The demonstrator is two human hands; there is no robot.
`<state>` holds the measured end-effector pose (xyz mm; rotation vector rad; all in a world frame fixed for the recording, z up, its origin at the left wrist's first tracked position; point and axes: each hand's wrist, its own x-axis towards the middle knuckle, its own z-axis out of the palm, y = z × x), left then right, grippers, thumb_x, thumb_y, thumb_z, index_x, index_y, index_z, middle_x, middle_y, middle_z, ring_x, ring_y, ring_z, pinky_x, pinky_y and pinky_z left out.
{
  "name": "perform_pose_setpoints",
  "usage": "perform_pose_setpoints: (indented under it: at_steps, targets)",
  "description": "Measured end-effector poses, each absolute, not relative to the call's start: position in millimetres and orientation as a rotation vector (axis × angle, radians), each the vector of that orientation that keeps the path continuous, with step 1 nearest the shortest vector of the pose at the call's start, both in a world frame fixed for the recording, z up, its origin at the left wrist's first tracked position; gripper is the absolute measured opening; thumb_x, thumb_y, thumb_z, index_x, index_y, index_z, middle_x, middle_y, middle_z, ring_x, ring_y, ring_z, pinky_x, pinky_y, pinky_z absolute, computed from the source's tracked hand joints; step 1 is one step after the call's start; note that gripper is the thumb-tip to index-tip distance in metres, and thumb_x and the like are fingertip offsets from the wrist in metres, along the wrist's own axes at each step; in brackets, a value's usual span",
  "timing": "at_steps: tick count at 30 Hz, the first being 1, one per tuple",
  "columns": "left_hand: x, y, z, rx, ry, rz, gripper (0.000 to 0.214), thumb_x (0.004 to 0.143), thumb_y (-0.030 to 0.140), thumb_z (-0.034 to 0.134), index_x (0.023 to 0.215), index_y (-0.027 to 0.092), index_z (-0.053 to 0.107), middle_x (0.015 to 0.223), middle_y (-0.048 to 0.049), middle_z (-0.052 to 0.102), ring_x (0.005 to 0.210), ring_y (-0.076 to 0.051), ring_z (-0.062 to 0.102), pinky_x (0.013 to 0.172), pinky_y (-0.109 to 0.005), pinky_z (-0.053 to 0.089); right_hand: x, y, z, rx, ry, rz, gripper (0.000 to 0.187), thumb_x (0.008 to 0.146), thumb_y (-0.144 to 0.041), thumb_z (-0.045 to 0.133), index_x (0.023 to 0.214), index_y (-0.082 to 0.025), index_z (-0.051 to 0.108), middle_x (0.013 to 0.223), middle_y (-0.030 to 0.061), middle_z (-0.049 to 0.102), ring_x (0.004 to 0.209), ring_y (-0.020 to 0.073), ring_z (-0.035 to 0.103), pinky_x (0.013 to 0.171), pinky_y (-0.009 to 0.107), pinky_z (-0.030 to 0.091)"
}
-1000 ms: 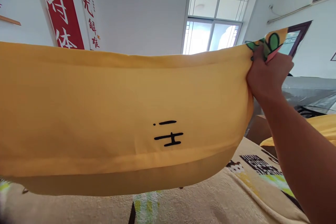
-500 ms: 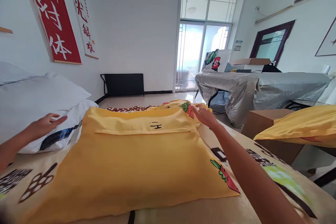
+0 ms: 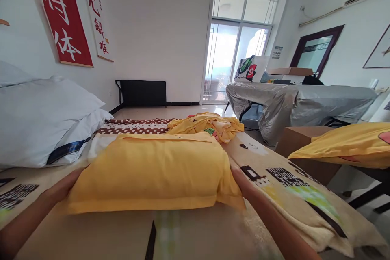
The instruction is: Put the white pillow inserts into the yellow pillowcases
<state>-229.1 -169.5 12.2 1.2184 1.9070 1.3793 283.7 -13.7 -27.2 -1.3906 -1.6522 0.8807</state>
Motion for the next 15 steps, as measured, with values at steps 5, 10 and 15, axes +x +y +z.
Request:
perform_pose_setpoints:
  at_steps: [5, 10, 15]
  targets:
    - [-196.0, -146.6, 29.1, 1.123, 1.886, 1.585, 0.033, 0.042, 0.045, 0.07, 0.051, 0.018, 0.052, 0.052, -0.0001, 0.057, 0.056, -0.018, 0.05, 0.046, -0.026, 0.042, 257.2, -11.7, -13.0, -1.412, -1.622, 0.631, 0.052, 0.075, -0.057, 0.037, 0.091, -0.018, 0.069, 0.087, 0.0093, 0.072, 0.084, 0.0294, 0.064, 0.068, 0.035, 0.05]
    - [-234.4, -192.7, 17.7, 0.63, 2.083, 1.553, 0.042, 0.049, 0.056, 0.073, 0.058, 0.02, 0.056, 0.05, 0.0008, 0.058, 0.05, -0.02, 0.054, 0.042, -0.027, 0.041, 329.5, -2.2, -19.2, -1.689, -1.646, 0.208, 0.055, 0.074, -0.053, 0.033, 0.082, -0.016, 0.071, 0.085, 0.017, 0.072, 0.085, 0.0357, 0.064, 0.07, 0.039, 0.045]
    - [-281.9, -219.4, 0.3, 0.855, 2.12, 0.923, 0.033, 0.049, 0.051, 0.075, 0.056, 0.022, 0.061, 0.058, -0.0008, 0.066, 0.069, -0.029, 0.064, 0.058, -0.031, 0.048, 363.4, 13.6, -37.9, -1.779, -2.11, 0.281, 0.043, 0.078, -0.048, 0.035, 0.075, -0.021, 0.069, 0.088, 0.0118, 0.072, 0.082, 0.0291, 0.066, 0.069, 0.034, 0.045]
